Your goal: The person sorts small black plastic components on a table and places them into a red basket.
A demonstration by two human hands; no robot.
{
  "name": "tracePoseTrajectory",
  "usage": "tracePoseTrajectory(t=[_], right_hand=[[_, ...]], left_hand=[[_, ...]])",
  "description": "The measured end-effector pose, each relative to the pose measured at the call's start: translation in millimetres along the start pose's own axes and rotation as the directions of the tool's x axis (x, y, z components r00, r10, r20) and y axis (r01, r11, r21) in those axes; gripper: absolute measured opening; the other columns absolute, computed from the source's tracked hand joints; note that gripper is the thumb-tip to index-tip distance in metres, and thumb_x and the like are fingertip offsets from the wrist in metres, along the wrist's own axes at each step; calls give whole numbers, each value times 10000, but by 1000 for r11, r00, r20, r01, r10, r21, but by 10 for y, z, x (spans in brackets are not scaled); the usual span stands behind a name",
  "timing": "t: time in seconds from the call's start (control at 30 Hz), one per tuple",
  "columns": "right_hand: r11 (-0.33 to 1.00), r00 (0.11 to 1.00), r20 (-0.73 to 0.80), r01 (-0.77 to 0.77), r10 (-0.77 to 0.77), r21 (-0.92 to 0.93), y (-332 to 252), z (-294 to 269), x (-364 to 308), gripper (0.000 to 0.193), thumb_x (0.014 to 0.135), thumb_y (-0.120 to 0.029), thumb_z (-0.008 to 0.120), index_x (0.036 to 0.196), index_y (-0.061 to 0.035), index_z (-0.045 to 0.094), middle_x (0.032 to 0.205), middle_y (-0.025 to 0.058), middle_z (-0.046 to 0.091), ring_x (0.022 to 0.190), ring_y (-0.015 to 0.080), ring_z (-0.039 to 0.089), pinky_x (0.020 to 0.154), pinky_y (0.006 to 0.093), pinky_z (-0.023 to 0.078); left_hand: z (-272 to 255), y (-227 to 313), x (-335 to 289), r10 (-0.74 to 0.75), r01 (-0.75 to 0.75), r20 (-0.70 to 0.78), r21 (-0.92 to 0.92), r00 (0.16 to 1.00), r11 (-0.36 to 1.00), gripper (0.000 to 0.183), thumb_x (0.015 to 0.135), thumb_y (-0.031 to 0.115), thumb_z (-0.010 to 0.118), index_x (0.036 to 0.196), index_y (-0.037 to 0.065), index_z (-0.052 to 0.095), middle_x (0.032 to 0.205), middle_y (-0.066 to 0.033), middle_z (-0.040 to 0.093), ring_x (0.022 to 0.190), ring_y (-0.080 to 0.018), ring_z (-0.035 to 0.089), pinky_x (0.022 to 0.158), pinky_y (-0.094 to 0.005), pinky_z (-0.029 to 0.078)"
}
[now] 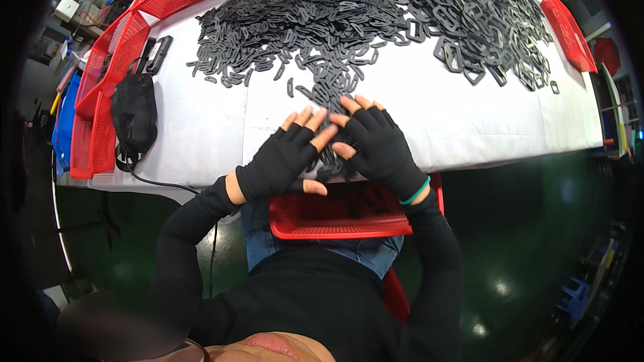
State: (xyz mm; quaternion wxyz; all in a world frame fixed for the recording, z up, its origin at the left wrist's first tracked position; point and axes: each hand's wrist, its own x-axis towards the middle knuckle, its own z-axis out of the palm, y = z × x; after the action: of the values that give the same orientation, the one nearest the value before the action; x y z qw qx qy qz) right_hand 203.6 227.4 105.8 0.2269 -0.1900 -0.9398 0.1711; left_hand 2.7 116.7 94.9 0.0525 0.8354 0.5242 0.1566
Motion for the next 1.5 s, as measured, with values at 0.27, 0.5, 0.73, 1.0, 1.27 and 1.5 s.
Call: tracePoseTrajectory(t=[0.27, 0.5, 0.73, 1.0, 1.27, 1.5], right_hand=[[970, 998, -68, 30, -14, 242, -26, -171, -231, 99, 842, -161, 617, 857, -69, 651, 1050, 118, 650, 1129, 341, 557, 1019, 467, 376], [974, 951, -220, -226, 217, -13, 570, -46, 173, 605, 831, -327, 679, 1343, -79, 472, 1391, 214, 435, 1274, 380, 423, 1053, 450, 336], [990, 997, -7, -81, 80, -120, 383, 43, 572, 579, 798, -406, 693, 1303, -179, 522, 1414, 191, 420, 1329, 397, 353, 1096, 498, 267], [963, 998, -65, 1, 17, 269, 445, -29, 343, 134, 773, 10, 566, 886, -47, 607, 1151, 133, 624, 1171, 342, 535, 985, 405, 429], [959, 969, -154, -153, 193, 237, 452, -208, 80, 286, 853, -127, 594, 1128, -54, 617, 1180, 154, 608, 1089, 302, 581, 929, 380, 450], [997, 998, 21, -55, 56, -51, 97, -217, -169, 410, 839, -281, 637, 1204, -98, 599, 1326, 202, 495, 1240, 409, 447, 1059, 501, 321]], left_hand=[[-211, -1318, -71, -379, 529, -486, 219, 788, 820, 989, 746, 617, 672, 1409, -19, 309, 1396, -325, 306, 1321, -496, 268, 1090, -582, 168], [-235, -1686, 144, -741, 795, -297, 144, 602, 589, 1116, 720, 784, 543, 1454, 0, 240, 1421, -341, 278, 1353, -501, 215, 1061, -651, 139], [5, -1019, 305, -457, 517, -295, 169, 839, 839, 920, 751, 640, 633, 1432, 98, 333, 1438, -246, 324, 1347, -449, 259, 1071, -607, 177], [123, -370, 358, -123, 65, -313, -188, 942, 980, 378, 823, 125, 648, 1193, 122, 576, 1303, -155, 513, 1215, -353, 468, 1035, -440, 348], [-13, -651, 186, -390, 210, -452, -397, 802, 893, 281, 880, 84, 576, 1157, 54, 607, 1232, -170, 569, 1156, -329, 536, 984, -403, 417], [-7, -59, -36, -188, 196, -130, 48, 974, 979, 855, 808, 579, 593, 1419, 31, 353, 1443, -271, 326, 1339, -442, 302, 1091, -531, 243]])
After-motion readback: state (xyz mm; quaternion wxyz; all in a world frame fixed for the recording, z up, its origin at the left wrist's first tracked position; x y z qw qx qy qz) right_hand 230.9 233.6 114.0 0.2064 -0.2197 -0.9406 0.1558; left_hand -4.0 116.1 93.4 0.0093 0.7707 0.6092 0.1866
